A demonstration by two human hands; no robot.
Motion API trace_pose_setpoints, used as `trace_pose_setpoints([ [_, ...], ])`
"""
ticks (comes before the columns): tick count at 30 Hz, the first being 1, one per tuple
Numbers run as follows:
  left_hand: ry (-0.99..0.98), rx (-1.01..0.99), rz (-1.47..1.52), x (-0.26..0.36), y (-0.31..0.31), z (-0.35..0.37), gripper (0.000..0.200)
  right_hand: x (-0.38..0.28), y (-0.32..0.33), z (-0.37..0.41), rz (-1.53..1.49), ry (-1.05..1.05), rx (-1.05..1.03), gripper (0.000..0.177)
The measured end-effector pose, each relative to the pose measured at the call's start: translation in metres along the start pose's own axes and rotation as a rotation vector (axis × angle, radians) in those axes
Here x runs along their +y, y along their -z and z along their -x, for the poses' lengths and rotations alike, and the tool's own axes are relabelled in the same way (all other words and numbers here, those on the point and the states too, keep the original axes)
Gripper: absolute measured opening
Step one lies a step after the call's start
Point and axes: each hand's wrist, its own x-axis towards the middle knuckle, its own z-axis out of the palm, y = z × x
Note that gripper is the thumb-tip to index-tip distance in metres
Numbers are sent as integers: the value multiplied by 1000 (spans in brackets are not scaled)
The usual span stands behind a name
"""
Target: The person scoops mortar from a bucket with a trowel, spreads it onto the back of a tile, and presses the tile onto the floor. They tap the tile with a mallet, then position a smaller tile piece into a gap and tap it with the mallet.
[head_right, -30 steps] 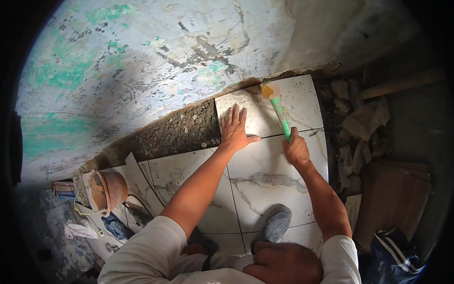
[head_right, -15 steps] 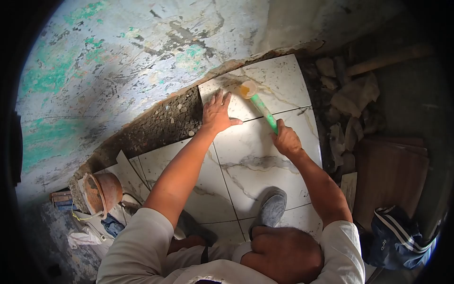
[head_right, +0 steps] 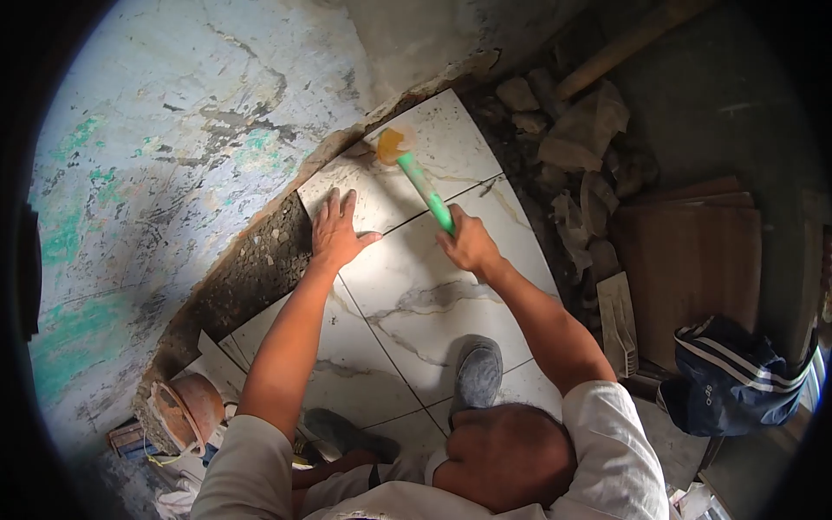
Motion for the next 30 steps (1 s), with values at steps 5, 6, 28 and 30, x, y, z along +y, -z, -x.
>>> trace_pose_setpoints([
  [5,-196,128,44,-5,-38,57,85,23,-2,67,-187,-157,-14,30],
  [6,-209,126,64,0,-53,73,85,23,1,73,-185,-185,14,31],
  [28,-240,56,-193,-157,-11,226,70,-29,-94,151,-259,-230,-853,29],
  [30,-204,20,-214,-208,-11,278,47,-38,-125,157,-90,38,-925,36],
])
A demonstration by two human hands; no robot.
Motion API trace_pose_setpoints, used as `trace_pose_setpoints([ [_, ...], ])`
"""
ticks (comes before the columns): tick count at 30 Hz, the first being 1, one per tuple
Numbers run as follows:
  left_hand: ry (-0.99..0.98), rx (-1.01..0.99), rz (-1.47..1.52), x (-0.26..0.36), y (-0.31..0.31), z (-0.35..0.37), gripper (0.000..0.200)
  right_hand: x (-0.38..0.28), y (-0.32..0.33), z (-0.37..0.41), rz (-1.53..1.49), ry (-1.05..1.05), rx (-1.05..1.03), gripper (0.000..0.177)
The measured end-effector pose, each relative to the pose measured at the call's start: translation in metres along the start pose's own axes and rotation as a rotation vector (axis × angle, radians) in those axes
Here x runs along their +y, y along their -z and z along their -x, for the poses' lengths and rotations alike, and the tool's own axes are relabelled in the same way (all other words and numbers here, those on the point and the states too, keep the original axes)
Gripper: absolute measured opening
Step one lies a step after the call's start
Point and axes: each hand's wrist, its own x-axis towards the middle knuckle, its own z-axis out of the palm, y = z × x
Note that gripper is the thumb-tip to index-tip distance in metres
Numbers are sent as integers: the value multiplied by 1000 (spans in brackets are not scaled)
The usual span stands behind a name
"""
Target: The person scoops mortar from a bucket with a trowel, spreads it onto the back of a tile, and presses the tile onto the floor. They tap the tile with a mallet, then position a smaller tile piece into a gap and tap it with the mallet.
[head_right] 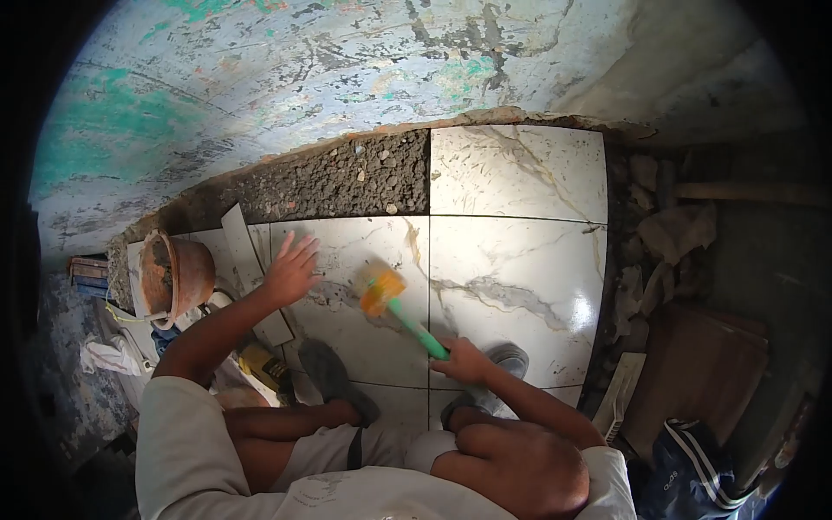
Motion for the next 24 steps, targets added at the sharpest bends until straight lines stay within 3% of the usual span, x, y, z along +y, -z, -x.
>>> trace_pose_setpoints([
  [2,192,13,155,-33,-25,66,22,4,-23,-25,194,194,-34,44],
  [3,466,-211,239,-34,0,79,25,9,-36,-35,212,252,-46,50],
  [4,644,-171,324,-38,-11,101,30,1,-42,-41,226,238,-37,50],
  [5,815,-131,415,-47,-27,128,36,-8,-45,-49,334,187,-135,53],
  [6,895,-149,431,-54,-46,146,70,-13,-43,-51,442,130,-230,56],
  [8,1112,-87,474,-53,-80,162,102,-14,-40,-43,535,172,-184,57],
  [9,1104,-73,497,-52,-95,161,102,-16,-38,-41,612,240,-159,58],
  [11,1367,100,622,-45,-113,155,115,-30,-20,-25,624,161,-118,57],
  [16,1445,190,571,-18,-120,129,112,-46,40,34,690,-144,7,54],
  [19,1448,323,500,-17,-136,131,105,-67,70,49,769,-197,15,53],
  [24,1596,217,648,-23,-115,126,111,-118,81,22,900,-137,63,53],
])
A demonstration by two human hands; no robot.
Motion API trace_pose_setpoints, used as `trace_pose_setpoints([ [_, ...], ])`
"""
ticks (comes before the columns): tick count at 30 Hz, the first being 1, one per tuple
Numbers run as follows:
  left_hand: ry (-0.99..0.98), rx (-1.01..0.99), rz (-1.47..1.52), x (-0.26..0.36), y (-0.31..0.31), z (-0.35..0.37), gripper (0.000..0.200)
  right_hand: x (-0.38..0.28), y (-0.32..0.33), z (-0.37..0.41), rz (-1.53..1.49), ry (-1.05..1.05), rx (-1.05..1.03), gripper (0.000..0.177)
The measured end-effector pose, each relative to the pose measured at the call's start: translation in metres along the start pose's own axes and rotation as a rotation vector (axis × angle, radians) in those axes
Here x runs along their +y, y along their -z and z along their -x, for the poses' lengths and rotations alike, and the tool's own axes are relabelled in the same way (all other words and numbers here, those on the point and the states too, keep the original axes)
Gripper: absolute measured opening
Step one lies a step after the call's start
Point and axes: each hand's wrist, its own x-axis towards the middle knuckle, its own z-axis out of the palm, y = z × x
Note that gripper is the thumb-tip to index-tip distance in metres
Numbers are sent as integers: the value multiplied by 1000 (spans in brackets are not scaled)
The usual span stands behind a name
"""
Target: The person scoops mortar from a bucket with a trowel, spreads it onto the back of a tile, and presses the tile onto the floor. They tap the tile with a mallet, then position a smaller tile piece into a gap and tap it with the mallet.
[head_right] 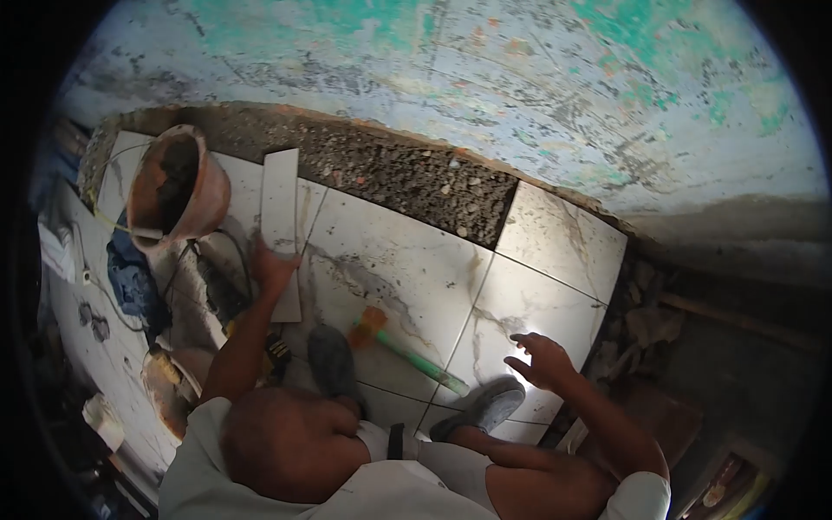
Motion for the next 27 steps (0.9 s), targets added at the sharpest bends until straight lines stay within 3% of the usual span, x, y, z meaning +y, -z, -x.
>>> trace_pose_setpoints([
  [4,23,-19,136,4,24,25,104,-49,9,-44,16,161,52,49],
  [7,-155,-86,391,-3,28,57,100,-110,9,-84,-302,246,-16,50],
  [9,-397,-184,613,0,45,85,99,-149,-5,-107,-568,229,-78,53],
  [12,-548,-316,646,25,66,122,102,-208,-42,-123,-958,230,-102,55],
  [15,-614,-327,593,54,58,147,105,-252,-75,-125,-1154,171,67,53],
  [17,-736,-320,602,68,57,143,107,-257,-84,-126,-1365,25,471,49],
  [18,-830,-280,598,74,60,138,109,-248,-81,-124,-1361,3,501,49],
  [19,-880,-417,677,79,68,130,103,-240,-75,-122,-1391,93,513,47],
  [20,-892,-434,689,84,70,125,103,-232,-70,-119,-1417,185,518,46],
  [22,-556,-991,1233,95,70,119,91,-215,-56,-111,-1354,172,527,42],
  [24,-530,-1060,1329,117,64,118,84,-205,-48,-100,-1166,273,395,42],
  [27,-422,-990,1565,161,64,88,78,-194,-47,-83,-1008,317,345,40],
])
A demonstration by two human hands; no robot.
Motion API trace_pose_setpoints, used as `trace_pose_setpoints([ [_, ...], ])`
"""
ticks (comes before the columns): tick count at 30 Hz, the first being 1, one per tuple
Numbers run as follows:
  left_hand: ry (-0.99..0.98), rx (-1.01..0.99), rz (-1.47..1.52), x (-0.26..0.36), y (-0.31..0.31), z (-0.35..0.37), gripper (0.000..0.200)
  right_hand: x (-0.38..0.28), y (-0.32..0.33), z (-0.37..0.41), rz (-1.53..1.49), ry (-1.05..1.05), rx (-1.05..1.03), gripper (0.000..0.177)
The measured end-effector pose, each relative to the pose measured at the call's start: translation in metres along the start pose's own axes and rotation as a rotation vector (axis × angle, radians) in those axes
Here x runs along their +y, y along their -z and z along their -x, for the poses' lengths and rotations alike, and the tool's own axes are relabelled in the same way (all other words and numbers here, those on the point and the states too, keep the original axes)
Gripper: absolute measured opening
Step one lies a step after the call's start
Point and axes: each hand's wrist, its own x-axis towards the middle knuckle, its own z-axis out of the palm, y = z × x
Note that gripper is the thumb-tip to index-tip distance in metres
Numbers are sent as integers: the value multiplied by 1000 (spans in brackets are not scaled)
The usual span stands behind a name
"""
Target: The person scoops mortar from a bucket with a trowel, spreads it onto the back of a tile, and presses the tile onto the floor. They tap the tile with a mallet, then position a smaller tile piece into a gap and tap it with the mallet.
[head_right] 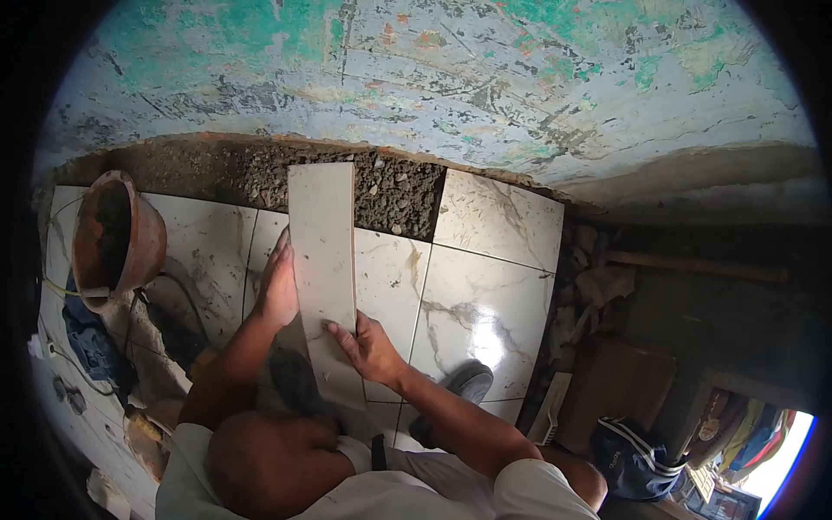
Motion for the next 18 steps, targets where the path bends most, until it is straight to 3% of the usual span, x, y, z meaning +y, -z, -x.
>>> trace_pose_setpoints([
  [3,-210,-104,149,61,-14,-58,70,-4,3,25,-13,-29,-100,37],
  [5,-324,-43,161,94,-17,-88,68,-13,14,40,20,-43,-202,36],
  [8,-474,-17,72,120,-10,-99,65,-12,35,61,157,-206,-135,36],
  [9,-472,-10,76,115,-2,-97,65,-8,44,64,160,-212,-140,36],
  [11,-409,10,-85,92,21,-82,61,9,66,68,355,-449,75,37],
  [15,-285,255,-381,32,67,-44,47,45,122,50,581,-477,455,39],
  [18,-226,360,-532,-16,114,-20,41,86,159,32,699,-452,514,43],
])
